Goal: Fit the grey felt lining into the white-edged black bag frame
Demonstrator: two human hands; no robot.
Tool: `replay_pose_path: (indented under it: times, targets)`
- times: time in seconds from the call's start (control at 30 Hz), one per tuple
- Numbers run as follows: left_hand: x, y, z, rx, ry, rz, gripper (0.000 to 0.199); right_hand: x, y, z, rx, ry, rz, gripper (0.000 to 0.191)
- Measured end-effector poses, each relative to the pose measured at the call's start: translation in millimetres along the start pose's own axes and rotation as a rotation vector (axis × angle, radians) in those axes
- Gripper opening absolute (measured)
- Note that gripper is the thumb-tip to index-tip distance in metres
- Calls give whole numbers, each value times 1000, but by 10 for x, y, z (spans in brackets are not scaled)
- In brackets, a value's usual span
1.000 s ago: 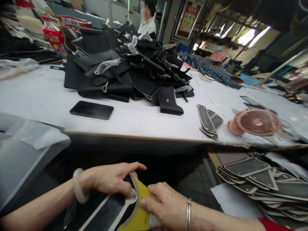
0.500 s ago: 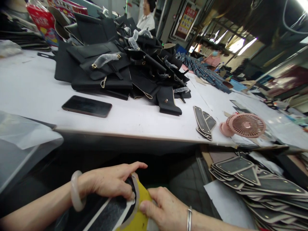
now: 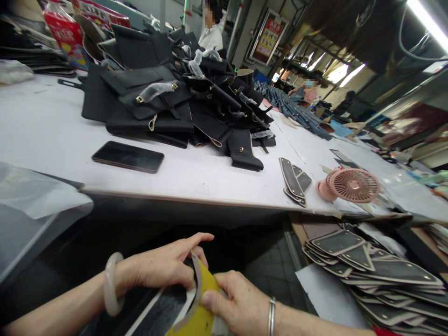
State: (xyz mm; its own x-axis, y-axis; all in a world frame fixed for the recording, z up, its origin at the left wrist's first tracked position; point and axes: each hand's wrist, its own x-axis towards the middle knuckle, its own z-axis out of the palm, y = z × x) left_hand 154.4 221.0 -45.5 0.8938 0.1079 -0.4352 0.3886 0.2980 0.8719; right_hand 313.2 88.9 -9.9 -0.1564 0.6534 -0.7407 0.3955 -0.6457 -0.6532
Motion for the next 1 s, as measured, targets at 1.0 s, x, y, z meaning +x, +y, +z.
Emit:
replay_pose_path:
  times: [1.0]
  targets:
    - [-618,-288,359,140,464,126,59,-109,429,451,640,445,-222,64]
